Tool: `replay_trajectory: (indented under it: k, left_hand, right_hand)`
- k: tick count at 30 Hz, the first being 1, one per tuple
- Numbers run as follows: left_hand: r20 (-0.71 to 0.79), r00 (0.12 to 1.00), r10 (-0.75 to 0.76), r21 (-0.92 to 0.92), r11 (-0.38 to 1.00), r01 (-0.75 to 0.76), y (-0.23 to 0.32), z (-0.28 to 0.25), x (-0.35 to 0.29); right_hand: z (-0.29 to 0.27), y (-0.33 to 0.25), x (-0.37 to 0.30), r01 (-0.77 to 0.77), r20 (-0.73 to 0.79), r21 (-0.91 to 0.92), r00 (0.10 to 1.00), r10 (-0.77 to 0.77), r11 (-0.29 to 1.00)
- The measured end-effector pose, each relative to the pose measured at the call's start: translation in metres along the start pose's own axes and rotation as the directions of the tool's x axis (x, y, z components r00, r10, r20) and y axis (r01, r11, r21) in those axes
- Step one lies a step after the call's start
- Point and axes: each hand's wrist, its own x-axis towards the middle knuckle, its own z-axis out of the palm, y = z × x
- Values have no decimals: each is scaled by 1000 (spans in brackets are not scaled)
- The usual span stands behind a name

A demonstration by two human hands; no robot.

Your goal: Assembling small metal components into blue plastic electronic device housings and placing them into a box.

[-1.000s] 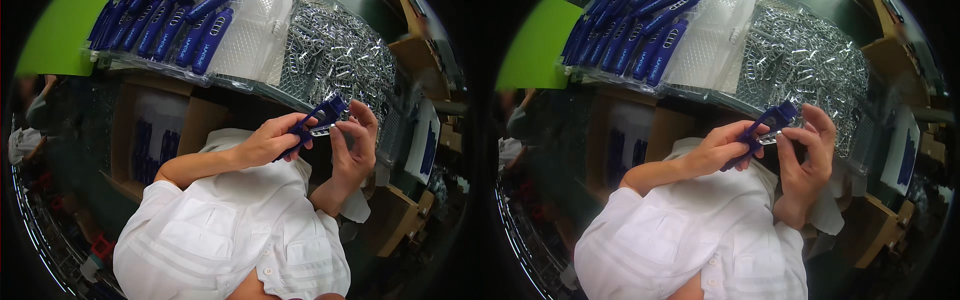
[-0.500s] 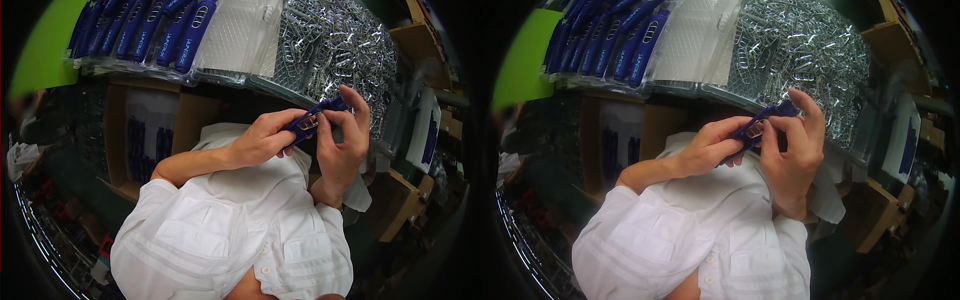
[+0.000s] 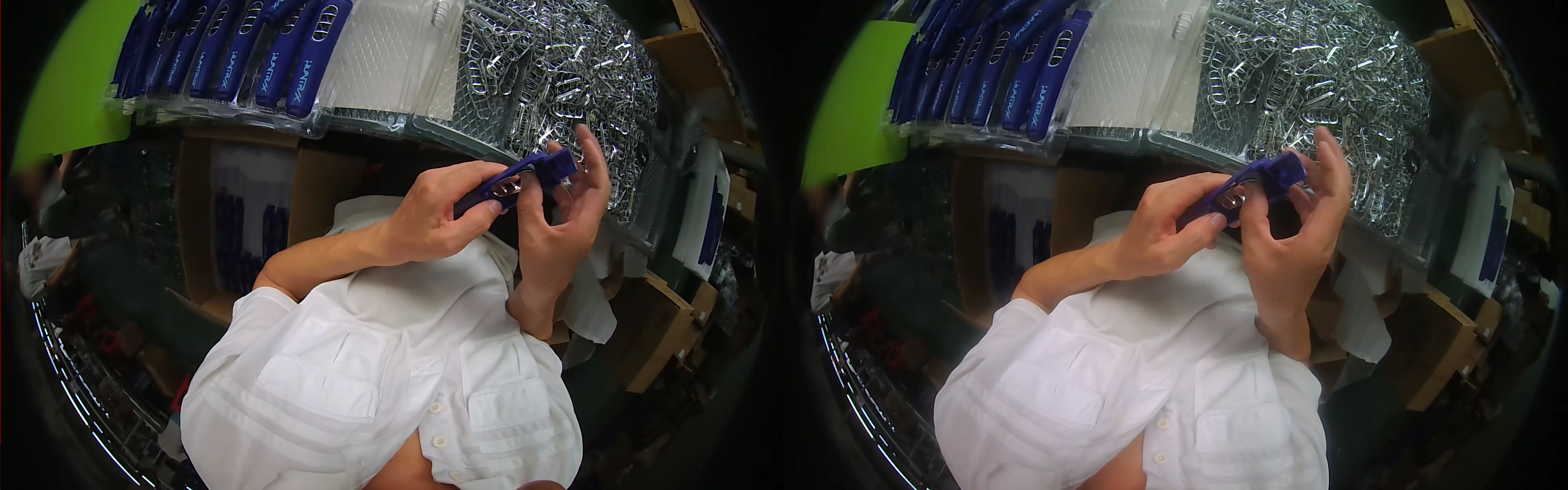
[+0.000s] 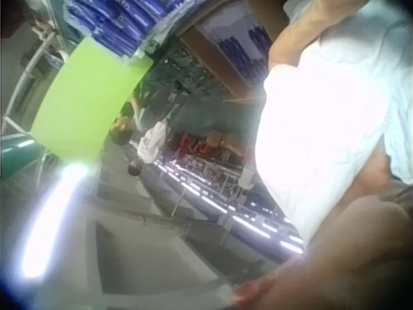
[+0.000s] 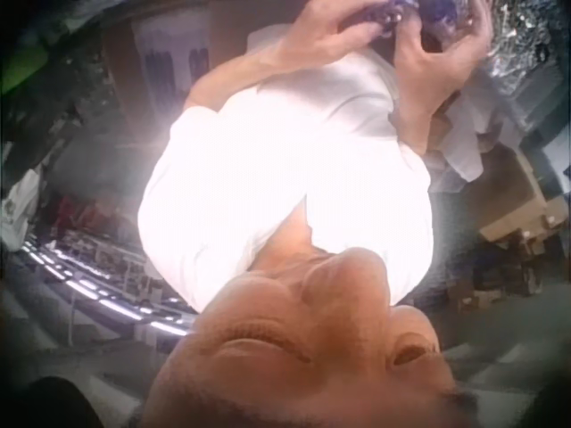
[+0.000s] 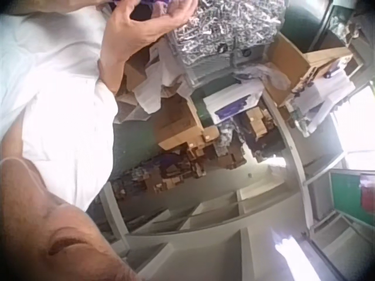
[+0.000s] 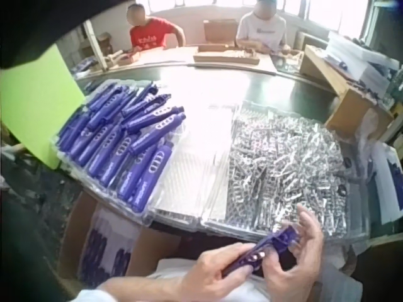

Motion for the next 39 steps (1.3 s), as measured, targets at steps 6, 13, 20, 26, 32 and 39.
replay_trajectory:
  k: [6,13,20,26,32,39]
  left_hand:
    - [128,937,-326,-217,912,347,4,2,12]
    - [61,941,-333,-234,912,338,-3,6,9]
    - [108,914,-392,-190,894,406,-2,1,21]
    - [438,840,-320,-261,849,459,22,-21,17]
    - [133,981,143,330,927,-180,41,-17,13]
    - [29,961,273,422,869,-260,44,-10,15]
  right_hand:
    - [-4,11,-2,-231,221,199,957,186,952]
    - [-5,27,-7,-141,242,184,966,94,973]
    - [-5,27,-1,-268,231,232,949,214,935]
    - [-35,36,9,-305,315,397,931,183,866]
    - [-73,-19,-15,460,-89,563,860,-503,687]
    - [-65,-58,-13,500,-68,818,575,-816,284]
